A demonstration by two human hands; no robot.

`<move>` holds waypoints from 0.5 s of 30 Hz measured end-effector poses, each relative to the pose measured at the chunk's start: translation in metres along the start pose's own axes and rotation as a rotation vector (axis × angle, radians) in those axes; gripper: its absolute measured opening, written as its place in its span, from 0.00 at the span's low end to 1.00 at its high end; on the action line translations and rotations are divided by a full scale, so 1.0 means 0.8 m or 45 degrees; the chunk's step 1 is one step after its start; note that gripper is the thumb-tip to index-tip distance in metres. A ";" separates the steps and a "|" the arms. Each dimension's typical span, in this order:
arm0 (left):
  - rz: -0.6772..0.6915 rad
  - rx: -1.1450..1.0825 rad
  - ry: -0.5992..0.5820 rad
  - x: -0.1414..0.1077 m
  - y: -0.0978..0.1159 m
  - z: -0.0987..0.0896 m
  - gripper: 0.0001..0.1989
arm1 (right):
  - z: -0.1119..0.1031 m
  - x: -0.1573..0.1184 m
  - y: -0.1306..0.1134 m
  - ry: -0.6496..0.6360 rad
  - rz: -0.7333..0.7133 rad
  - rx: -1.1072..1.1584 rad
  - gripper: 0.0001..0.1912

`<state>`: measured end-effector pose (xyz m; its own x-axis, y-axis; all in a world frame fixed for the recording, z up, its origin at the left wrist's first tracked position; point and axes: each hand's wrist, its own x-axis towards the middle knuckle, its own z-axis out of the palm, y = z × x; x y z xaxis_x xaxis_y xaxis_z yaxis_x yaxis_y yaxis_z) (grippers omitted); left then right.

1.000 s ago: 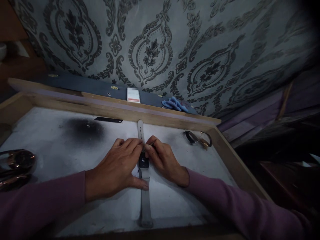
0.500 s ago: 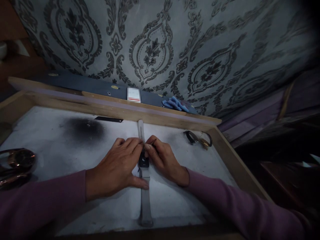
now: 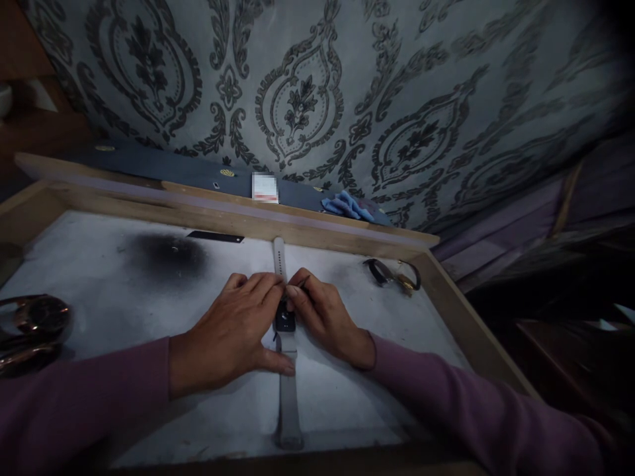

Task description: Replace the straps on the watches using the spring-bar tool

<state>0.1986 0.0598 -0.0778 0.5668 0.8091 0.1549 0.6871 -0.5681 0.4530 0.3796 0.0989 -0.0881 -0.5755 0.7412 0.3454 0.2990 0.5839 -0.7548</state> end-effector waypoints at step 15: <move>0.008 0.015 0.001 0.000 -0.001 0.000 0.33 | 0.000 0.001 0.001 0.006 -0.046 -0.035 0.09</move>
<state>0.1982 0.0602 -0.0780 0.5711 0.8054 0.1585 0.6888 -0.5752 0.4412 0.3795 0.1000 -0.0882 -0.5827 0.7212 0.3746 0.2989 0.6188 -0.7264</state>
